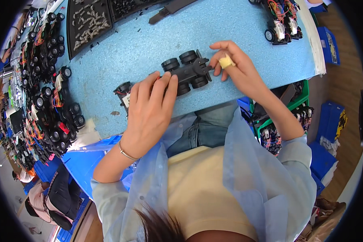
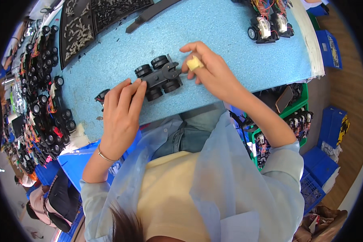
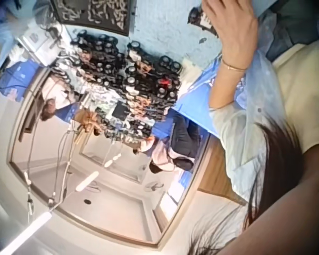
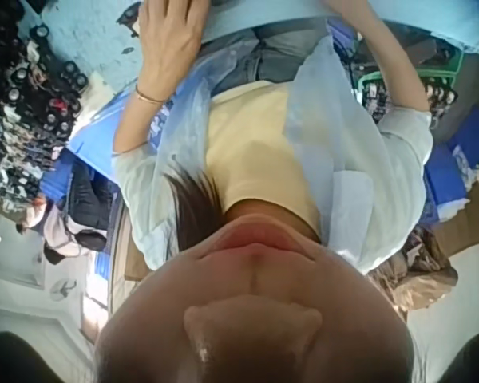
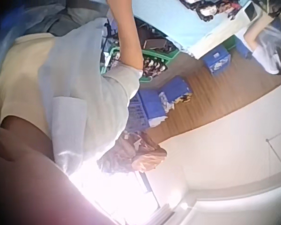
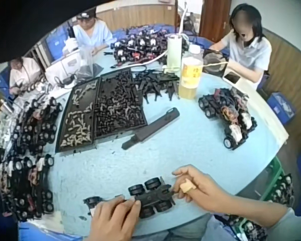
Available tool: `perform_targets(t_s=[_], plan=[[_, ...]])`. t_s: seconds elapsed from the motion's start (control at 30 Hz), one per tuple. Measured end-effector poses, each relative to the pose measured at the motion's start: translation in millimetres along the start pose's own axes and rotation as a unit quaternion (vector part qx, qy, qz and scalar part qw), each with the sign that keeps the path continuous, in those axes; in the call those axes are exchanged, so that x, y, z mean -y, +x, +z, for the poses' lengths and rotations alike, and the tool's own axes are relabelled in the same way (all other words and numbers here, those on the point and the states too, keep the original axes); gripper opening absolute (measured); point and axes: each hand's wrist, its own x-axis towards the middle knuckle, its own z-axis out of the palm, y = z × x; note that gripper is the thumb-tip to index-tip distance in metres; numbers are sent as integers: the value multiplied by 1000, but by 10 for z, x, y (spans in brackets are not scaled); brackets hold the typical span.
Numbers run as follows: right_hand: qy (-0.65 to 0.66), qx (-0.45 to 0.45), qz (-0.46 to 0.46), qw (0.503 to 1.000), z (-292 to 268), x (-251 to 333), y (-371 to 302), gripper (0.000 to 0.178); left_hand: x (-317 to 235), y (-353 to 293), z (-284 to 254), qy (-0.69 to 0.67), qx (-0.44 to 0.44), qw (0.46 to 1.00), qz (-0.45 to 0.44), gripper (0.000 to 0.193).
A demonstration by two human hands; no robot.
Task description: The person assembles toy vehicle chassis by connecting plastic parts, routing wires, and attaching components to each chassis by hand, then places the assembled chassis in a row on the table.
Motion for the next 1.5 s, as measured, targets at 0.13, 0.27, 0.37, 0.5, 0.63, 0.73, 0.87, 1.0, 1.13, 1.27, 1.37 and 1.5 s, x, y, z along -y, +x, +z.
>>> perform_targets(t_s=[0.13,0.27,0.37,0.5,0.63,0.73,0.87,1.0,1.13,1.27,1.37,1.5], plan=[[-36,7,-44,998,-6,-55,-35,36,-22,41,-54,28,48,998,10,44],[-91,2,-99,991,-16,-108,-27,41,15,51,-39,12,52,998,26,46],[-131,-10,-151,980,-50,-114,29,43,24,67,-1,10,37,999,16,47],[-188,-34,-234,953,-77,-27,86,45,12,91,-2,45,24,998,32,49],[-253,-30,-308,917,-5,144,190,44,82,80,-69,14,13,998,57,51],[-220,162,-280,920,55,186,367,48,79,-71,-6,-81,59,988,118,49],[-7,365,-124,923,238,168,412,52,97,-175,-32,-97,-58,952,285,40],[65,475,39,877,546,338,327,56,164,-456,-37,-243,-138,957,73,47],[96,296,-9,950,747,748,182,62,349,-363,-354,-85,-215,973,-15,55],[70,257,4,964,1385,921,432,67,512,-741,-577,-70,-274,946,-159,61],[95,264,9,960,1923,977,690,66,609,-1055,-770,-48,-307,918,-246,60],[138,239,0,961,2603,1007,939,62,717,-1361,-912,-32,-292,890,-348,59]])
